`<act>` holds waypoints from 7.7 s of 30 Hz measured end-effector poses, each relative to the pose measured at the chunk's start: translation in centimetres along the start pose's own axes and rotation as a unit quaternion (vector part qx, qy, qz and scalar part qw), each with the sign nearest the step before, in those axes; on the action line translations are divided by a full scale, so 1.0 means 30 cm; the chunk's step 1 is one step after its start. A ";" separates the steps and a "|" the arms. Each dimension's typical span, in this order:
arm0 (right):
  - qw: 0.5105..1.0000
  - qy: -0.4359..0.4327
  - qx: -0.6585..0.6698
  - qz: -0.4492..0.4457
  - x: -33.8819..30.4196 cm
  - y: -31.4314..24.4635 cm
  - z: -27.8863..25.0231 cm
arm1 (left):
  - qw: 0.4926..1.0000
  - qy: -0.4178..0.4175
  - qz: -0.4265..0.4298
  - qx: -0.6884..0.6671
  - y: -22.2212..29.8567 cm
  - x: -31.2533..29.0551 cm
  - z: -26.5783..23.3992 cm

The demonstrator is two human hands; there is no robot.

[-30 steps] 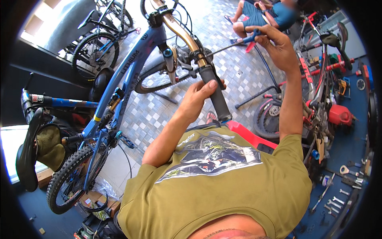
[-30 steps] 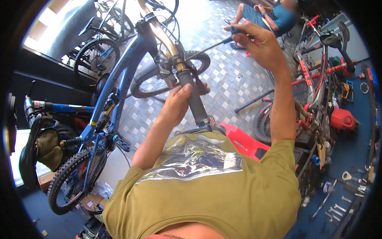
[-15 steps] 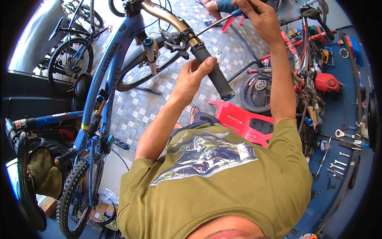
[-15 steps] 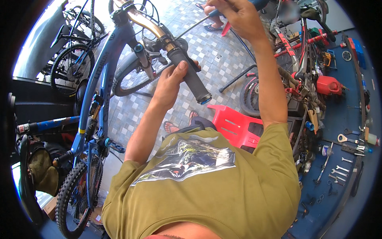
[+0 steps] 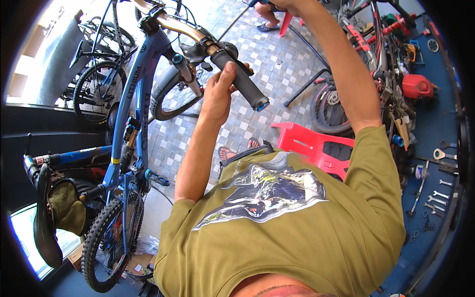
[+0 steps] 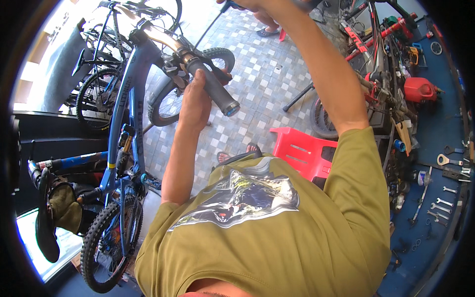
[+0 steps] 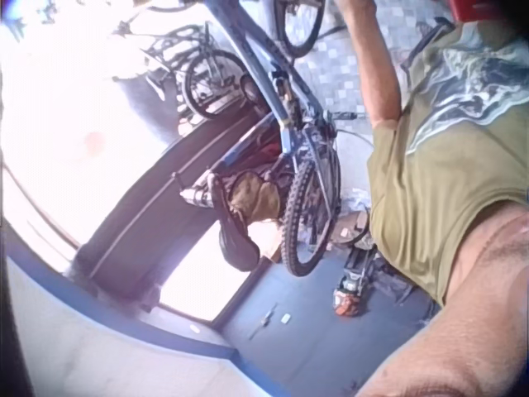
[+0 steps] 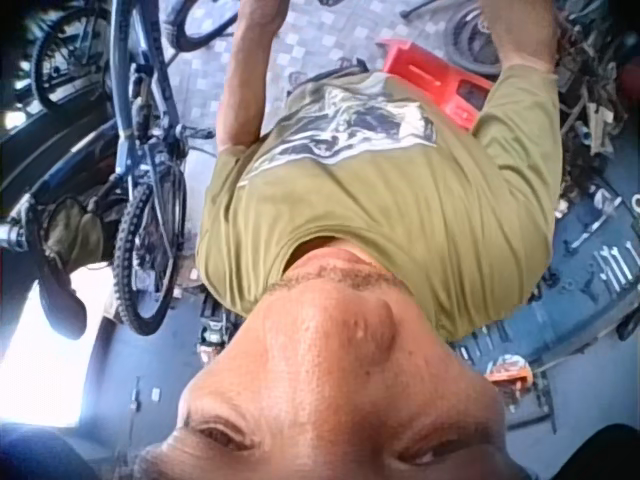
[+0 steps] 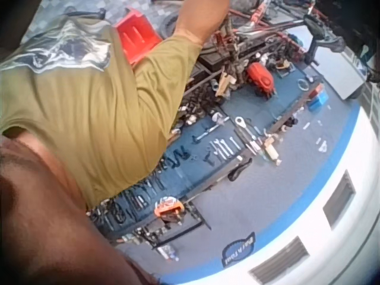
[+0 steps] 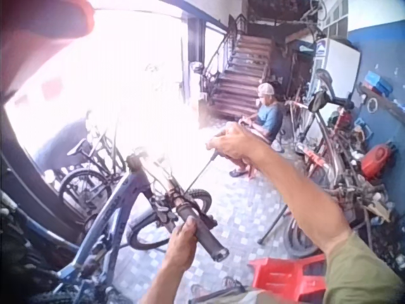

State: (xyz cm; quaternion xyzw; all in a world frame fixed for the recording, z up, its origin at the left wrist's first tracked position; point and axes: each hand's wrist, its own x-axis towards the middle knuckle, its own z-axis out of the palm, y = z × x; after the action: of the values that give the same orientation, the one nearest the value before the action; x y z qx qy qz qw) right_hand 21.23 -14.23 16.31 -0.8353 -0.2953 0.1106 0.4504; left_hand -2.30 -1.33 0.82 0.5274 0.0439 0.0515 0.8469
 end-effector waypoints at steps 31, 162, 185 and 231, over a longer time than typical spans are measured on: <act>0.909 0.356 0.187 -0.110 -0.910 -0.028 0.272 | 0.992 -0.054 -0.113 0.022 0.061 -0.199 -0.177; 0.600 0.227 0.076 0.763 -2.993 0.205 2.536 | 0.176 -0.728 0.143 0.648 -2.936 -1.509 -0.623; 0.634 0.250 0.058 0.730 -2.932 0.216 2.464 | 0.495 -0.525 -0.227 0.654 -2.527 -1.250 -0.598; 0.669 0.406 0.050 0.620 -2.638 0.205 2.024 | 0.640 -0.492 -0.127 0.576 -1.150 -0.803 -0.738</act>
State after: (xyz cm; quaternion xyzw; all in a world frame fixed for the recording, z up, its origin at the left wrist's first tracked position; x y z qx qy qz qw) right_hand -67.13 -22.03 -29.74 -0.7646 0.5089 0.0291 0.3945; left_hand -27.59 -0.01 -39.41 0.8454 -0.2917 -0.3595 0.2666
